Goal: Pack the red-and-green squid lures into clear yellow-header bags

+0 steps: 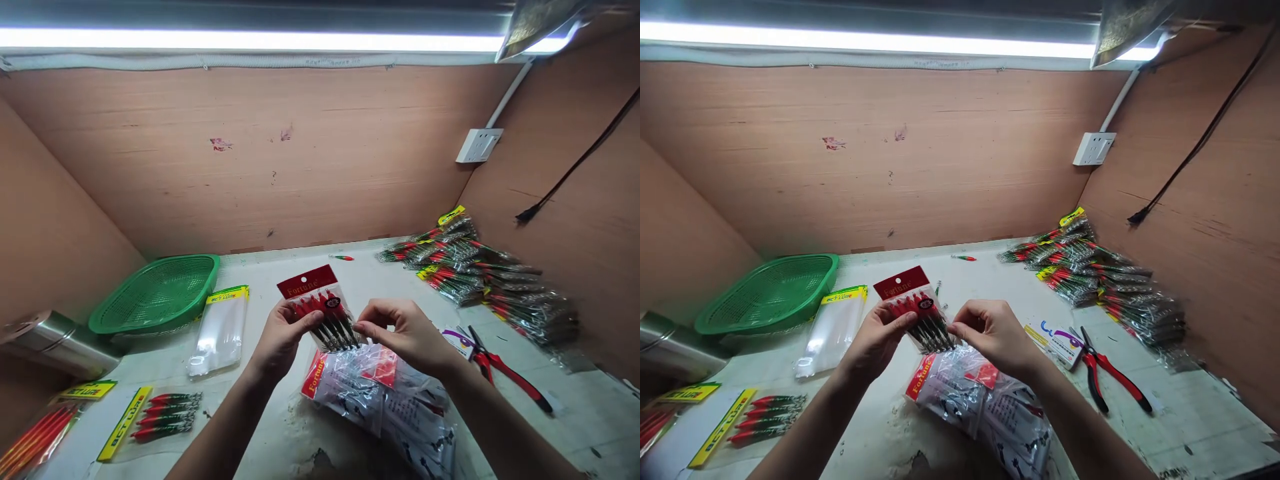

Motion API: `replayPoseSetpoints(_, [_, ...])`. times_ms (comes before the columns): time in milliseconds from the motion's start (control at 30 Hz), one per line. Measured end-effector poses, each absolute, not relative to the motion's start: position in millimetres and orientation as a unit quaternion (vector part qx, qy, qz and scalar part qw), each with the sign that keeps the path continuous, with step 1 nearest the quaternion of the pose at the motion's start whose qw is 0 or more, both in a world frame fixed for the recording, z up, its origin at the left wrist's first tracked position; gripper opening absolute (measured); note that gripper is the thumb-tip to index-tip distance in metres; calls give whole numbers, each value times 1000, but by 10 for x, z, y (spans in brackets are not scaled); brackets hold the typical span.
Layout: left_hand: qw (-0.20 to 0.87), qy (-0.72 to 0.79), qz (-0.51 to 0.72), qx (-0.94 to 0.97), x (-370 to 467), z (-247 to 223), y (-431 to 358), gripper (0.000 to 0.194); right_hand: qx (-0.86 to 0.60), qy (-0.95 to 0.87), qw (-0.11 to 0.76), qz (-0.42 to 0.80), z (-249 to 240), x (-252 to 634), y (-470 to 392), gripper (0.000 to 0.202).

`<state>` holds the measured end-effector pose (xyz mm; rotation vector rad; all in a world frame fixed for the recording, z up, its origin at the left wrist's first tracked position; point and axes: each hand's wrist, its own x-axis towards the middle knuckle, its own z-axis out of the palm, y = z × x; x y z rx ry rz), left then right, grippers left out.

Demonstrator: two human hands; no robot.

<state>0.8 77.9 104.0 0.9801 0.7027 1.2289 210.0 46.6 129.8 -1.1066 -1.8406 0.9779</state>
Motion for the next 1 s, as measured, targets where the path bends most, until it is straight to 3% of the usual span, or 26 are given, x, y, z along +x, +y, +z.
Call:
replayPoseSetpoints(100, [650,314,505,473,-102,1082,756,40,-429,-735,376,368,1291,2091,483,33])
replayPoseSetpoints(200, [640,321,469,517,-225,1100,713,24,-428,-721,378,393,1214,2139,563,34])
replayPoseSetpoints(267, [619,331,498,509,-265,1075,692,20,-438,-696,395,410,1133,2170,625,37])
replayPoseSetpoints(400, [568,376,587,437,-211,928,787,31,-447,-688,446,358,997,2139,699,36])
replayPoseSetpoints(533, [499,429,636,402,-86,750,1161,43,-450,-680,499,294,950,1933,860,30])
replayPoseSetpoints(800, [347,532,633,443,-75,776,2102,22,-545,-634,490,247,1045,1740,1622,35])
replayPoseSetpoints(1000, [199,476,700,493,-365,1174,1881,26,-478,-687,501,218,1392,2265,454,20])
